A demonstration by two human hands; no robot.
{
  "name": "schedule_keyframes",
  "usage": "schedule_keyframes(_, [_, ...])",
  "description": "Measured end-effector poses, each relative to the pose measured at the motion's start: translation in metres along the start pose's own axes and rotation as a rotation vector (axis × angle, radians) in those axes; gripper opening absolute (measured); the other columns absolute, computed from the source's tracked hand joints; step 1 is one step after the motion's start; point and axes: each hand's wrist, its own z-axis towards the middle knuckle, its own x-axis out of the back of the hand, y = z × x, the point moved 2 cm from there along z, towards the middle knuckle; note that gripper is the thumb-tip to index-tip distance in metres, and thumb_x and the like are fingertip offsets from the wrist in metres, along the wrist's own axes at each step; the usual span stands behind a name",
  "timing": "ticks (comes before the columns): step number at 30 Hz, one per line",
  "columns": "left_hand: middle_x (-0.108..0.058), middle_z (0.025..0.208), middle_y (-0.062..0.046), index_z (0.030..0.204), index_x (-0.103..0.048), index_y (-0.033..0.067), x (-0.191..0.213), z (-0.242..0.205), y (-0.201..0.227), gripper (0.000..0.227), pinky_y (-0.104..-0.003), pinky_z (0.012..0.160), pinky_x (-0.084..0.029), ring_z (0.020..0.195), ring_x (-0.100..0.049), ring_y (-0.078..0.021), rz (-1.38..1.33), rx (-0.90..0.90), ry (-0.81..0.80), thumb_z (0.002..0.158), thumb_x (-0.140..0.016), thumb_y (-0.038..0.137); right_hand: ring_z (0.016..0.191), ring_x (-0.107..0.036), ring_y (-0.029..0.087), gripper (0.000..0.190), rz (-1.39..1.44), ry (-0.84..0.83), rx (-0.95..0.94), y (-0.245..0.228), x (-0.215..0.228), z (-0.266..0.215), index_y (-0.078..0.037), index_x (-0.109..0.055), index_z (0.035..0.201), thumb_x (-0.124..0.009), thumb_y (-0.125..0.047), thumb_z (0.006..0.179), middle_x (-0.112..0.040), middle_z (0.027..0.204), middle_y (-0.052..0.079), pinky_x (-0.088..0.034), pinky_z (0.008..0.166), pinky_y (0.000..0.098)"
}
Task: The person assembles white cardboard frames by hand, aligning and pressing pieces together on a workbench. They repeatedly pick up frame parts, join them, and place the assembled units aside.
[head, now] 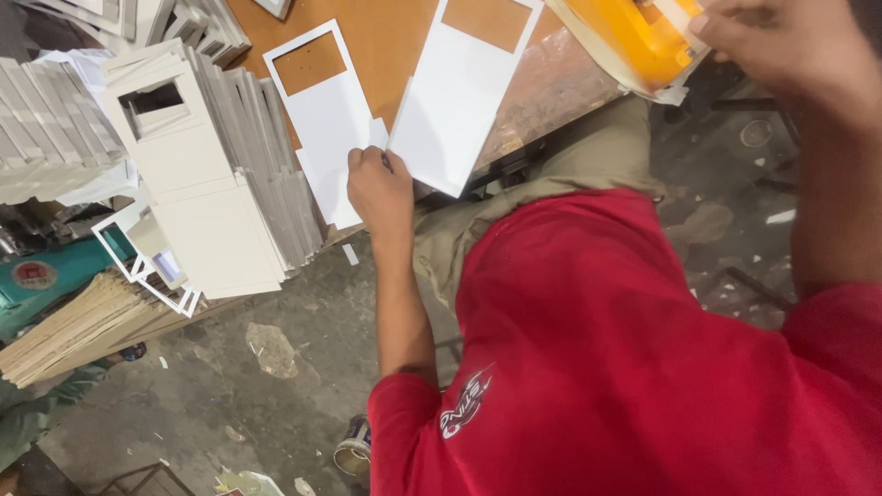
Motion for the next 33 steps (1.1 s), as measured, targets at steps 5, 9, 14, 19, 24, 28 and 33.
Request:
schedule_keyframes(5, [-0.06,0.086,-0.019,0.078,-0.064,-0.0051,-0.003,0.0,-0.004,0.017,-0.048,0.067,-0.051,0.073,-0.063,-0.0397,-0.044,-0.012,0.011,0.09,-0.066,0.007,0.101,-0.07,0.013,0.017,0.303,0.091,0.062,-0.005,-0.002,-0.008,0.005,-0.064,0.124,-0.066,-0.003,0.109,-0.07,0.113,0.007,-0.059,0.09,0.0229])
schedule_keyframes(9, [-0.061,0.086,-0.019,0.079,-0.064,-0.0049,-0.004,0.001,-0.005,0.016,-0.049,0.067,-0.051,0.074,-0.064,-0.0399,-0.069,-0.014,0.015,0.09,-0.067,0.007,0.103,-0.073,0.02,0.014,0.476,0.207,-0.032,-0.008,-0.007,-0.018,0.007,-0.065,0.113,-0.071,-0.001,0.103,-0.07,0.113,0.014,-0.062,0.092,0.0268])
schedule_keyframes(14, [-0.061,0.087,-0.02,0.08,-0.063,-0.0055,-0.005,0.001,-0.004,0.016,-0.049,0.067,-0.051,0.074,-0.064,-0.0402,-0.082,-0.005,0.021,0.091,-0.066,0.006,0.115,-0.067,0.019,0.012,0.536,0.267,-0.022,0.006,-0.013,-0.03,0.007,-0.071,0.104,-0.072,0.0,0.094,-0.063,0.133,0.017,-0.057,0.097,0.027])
schedule_keyframes(19, [-0.061,0.087,-0.02,0.08,-0.063,-0.0055,-0.008,0.003,-0.006,0.016,-0.048,0.066,-0.051,0.073,-0.064,-0.0399,-0.077,-0.002,0.022,0.09,-0.067,0.006,0.114,-0.066,0.018,0.004,0.642,0.293,-0.048,0.068,-0.02,-0.035,0.002,-0.073,0.091,-0.076,-0.001,0.091,-0.063,0.136,0.014,-0.053,0.094,0.0256])
schedule_keyframes(24, [-0.061,0.087,-0.019,0.081,-0.064,-0.0045,-0.007,0.001,-0.006,0.015,-0.048,0.067,-0.052,0.073,-0.065,-0.0397,-0.068,-0.021,0.032,0.09,-0.067,0.006,0.108,-0.064,0.024,0.013,-0.316,0.578,0.154,0.138,0.003,-0.037,0.006,-0.073,0.106,-0.079,0.005,0.096,-0.063,0.122,0.016,-0.052,0.093,0.0362])
schedule_keyframes(28, [-0.062,0.1,-0.02,0.1,-0.069,-0.0027,-0.002,0.013,0.003,0.017,-0.049,0.079,-0.05,0.091,-0.062,-0.039,0.001,-0.033,0.034,0.089,-0.071,0.01,0.116,-0.071,0.018,0.022,-0.533,0.744,0.22,0.149,0.012,-0.054,-0.004,-0.064,0.125,-0.073,0.002,0.106,-0.054,0.138,0.017,-0.061,0.093,0.0267])
schedule_keyframes(33, [-0.062,0.121,-0.017,0.122,-0.067,0.003,-0.013,0.022,0.021,0.039,-0.053,0.097,-0.041,0.114,-0.053,-0.0353,-0.05,-0.264,0.064,0.087,-0.077,0.017,0.101,-0.07,0.018,0.065,-0.208,0.61,0.292,0.094,-0.064,-0.078,-0.004,-0.036,0.16,-0.072,0.003,0.106,-0.069,0.126,0.012,-0.059,0.094,0.0279])
